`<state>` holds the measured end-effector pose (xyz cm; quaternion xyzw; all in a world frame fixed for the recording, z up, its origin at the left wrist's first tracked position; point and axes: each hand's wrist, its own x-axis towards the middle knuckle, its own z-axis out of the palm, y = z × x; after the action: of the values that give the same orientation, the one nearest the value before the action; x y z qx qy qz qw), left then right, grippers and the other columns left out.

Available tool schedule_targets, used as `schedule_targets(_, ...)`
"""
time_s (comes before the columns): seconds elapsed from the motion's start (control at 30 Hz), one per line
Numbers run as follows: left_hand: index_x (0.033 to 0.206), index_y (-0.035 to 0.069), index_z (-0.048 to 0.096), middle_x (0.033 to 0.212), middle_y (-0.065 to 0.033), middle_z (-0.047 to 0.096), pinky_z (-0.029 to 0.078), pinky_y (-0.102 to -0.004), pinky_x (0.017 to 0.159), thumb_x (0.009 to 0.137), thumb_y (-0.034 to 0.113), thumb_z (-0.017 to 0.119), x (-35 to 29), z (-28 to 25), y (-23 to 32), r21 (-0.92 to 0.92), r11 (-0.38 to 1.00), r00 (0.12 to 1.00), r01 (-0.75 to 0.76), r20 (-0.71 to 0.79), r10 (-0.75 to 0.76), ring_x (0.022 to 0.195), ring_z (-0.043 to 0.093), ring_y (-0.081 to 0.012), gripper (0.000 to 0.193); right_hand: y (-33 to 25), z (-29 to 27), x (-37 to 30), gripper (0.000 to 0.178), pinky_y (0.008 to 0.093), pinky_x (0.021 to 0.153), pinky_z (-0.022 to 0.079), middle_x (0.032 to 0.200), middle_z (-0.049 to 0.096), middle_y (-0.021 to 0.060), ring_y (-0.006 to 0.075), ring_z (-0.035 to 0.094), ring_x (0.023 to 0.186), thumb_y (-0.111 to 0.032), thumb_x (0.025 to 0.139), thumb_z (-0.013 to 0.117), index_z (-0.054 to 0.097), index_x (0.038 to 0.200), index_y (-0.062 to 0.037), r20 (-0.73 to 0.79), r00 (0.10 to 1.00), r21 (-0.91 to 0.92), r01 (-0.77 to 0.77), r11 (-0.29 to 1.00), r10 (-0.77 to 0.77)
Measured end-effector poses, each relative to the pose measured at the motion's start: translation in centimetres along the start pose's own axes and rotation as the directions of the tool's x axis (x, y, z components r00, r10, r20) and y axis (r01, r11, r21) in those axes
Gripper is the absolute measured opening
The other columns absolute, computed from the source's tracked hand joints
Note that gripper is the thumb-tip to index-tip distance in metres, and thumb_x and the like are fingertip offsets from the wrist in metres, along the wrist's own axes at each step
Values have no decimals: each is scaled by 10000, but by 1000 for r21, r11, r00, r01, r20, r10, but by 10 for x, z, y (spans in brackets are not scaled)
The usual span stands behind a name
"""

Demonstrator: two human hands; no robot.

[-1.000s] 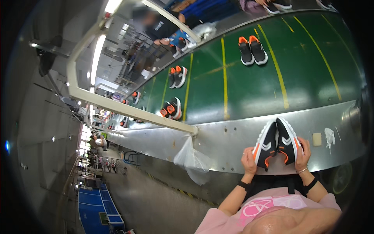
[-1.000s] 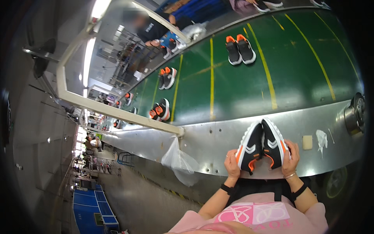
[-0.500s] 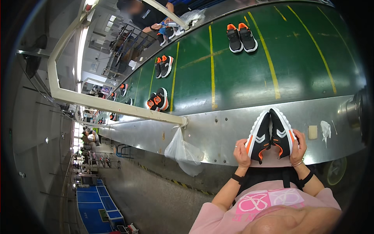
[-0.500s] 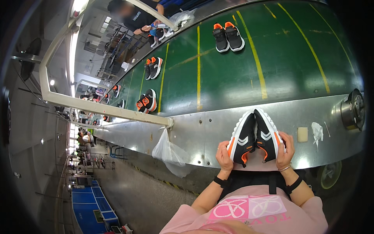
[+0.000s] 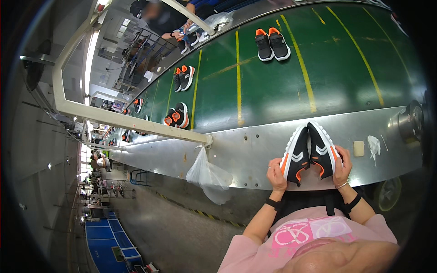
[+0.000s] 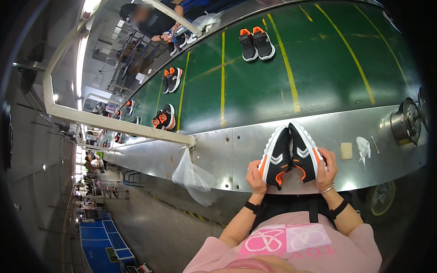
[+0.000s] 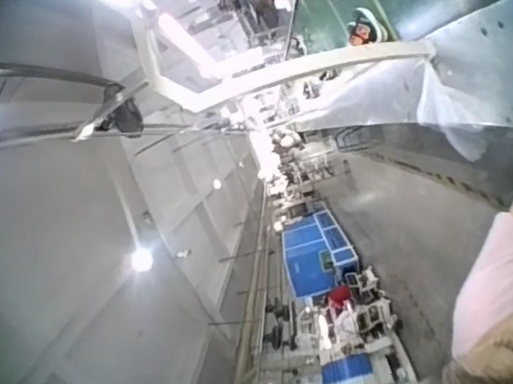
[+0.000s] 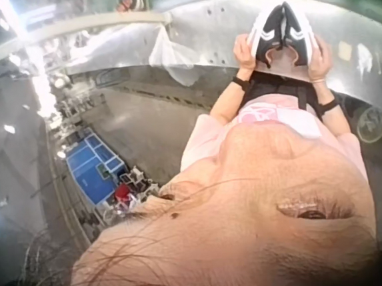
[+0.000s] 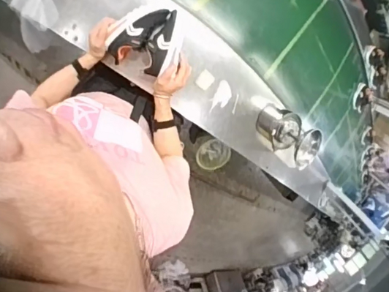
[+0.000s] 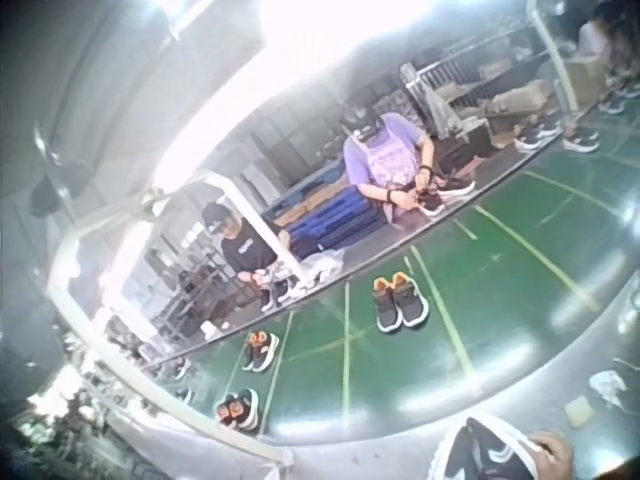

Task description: Inspect and clean shoes on a conveyor belt in a shoe manufacturing facility.

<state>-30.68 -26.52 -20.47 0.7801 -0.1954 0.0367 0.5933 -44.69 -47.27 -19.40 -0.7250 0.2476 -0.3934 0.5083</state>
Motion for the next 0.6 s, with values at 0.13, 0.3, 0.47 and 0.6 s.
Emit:
schedule_targets(0.13, 964, -74, 621, 969, -168, 632, 457, -350, 859, 1000, 202, 383, 0, 1, 0, -1, 1000, 1000, -23, -18, 23, 913, 597, -267, 366, -3, -2, -1, 331, 341, 856, 476, 1076, 630, 172, 266, 593, 950, -98, 900, 463, 629, 1149, 44, 1, 1000, -12, 0, 1000, 0)
schedule_targets(0.3, 962, -64, 630, 972, -176, 640, 470, -363, 846, 998, 196, 395, -3, 2, -1, 8, 1000, 999, -23, -26, 23, 905, 610, -287, 352, -3, -5, -1, 327, 339, 839, 475, 1071, 630, 172, 265, 590, 934, -121, 914, 473, 628, 1150, 42, 5, 1000, -21, 16, 1000, -16)
schedule_targets(0.47, 961, -53, 637, 969, -183, 647, 484, -376, 822, 995, 188, 402, -3, 2, -5, 14, 999, 999, -32, -33, 32, 887, 624, -308, 338, -3, -5, -2, 333, 344, 905, 446, 1088, 613, 173, 262, 582, 987, -134, 942, 455, 611, 1175, 46, 28, 999, -15, 19, 1000, -18)
schedule_targets(0.6, 960, -49, 639, 963, -181, 645, 483, -377, 818, 990, 180, 402, -2, 2, -3, 27, 999, 998, -43, -40, 44, 881, 622, -306, 331, -2, -5, -3, 327, 346, 913, 445, 1091, 615, 178, 268, 585, 993, -121, 939, 453, 612, 1169, 48, 27, 1000, -19, 7, 1000, -7)
